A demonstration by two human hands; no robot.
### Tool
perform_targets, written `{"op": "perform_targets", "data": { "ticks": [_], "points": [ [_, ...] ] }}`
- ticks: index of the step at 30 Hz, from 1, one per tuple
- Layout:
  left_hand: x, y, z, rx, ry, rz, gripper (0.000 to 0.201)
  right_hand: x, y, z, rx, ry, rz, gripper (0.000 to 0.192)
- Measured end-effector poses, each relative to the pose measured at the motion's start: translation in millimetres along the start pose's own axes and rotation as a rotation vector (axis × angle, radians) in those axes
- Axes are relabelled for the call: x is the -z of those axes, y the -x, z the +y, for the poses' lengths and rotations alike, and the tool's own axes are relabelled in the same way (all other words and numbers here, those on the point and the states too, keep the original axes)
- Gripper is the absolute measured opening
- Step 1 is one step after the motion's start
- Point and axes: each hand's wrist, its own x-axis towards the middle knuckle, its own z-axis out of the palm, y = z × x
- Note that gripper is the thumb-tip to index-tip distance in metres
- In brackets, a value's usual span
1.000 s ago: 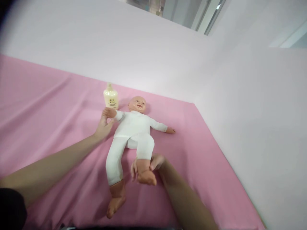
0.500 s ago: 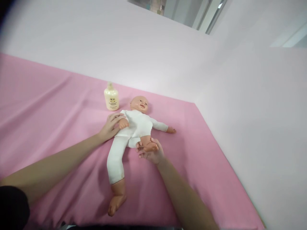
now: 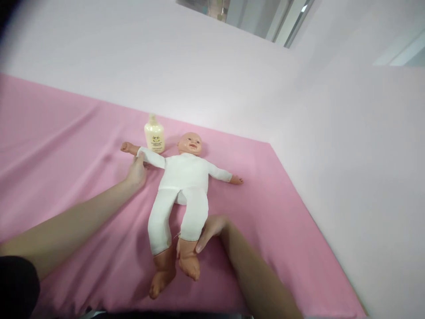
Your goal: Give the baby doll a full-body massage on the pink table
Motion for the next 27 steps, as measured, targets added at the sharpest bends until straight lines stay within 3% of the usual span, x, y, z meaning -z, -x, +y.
{"op": "perform_targets", "data": {
  "ticks": [4, 6, 13, 15, 18, 21, 23, 27],
  "points": [
    [-6.2, 6.9, 8.3, -0.005, 0.008, 0.016, 0.037, 2.4, -0.3, 3.1, 0.024, -0.016, -0.032, 0.058],
    [-10.3, 12.3, 14.6, -0.070, -0.017, -0.034, 0.035, 4.1, -1.4, 10.1, 0.103, -0.057, -0.041, 0.054],
    [-14.1, 30.5, 28.5, -0.478, -0.464, -0.365, 0.038, 14.9, -6.1, 32.2, 0.716, -0.237, -0.050, 0.050],
    [-14.1, 34.2, 30.6, -0.591, -0.605, -0.520, 0.038, 13.0, -4.5, 29.0, 0.797, -0.300, 0.043, 0.050],
    [-14.3, 36.1, 31.0, -0.671, -0.724, -0.657, 0.039, 4.2, 0.7, 16.0, 0.807, -0.473, 0.351, 0.050],
    [-13.9, 34.7, 28.4, -0.705, -0.772, -0.665, 0.040, -3.4, 5.2, 1.5, 0.736, -0.650, 0.647, 0.044],
    [-13.5, 33.8, 27.1, -0.701, -0.795, -0.665, 0.041, -5.0, 6.4, -4.5, 0.681, -0.717, 0.774, 0.043],
    [-14.2, 35.5, 29.9, -0.667, -0.780, -0.656, 0.041, -4.2, 5.7, -7.0, 0.645, -0.721, 0.839, 0.044]
  ]
}}
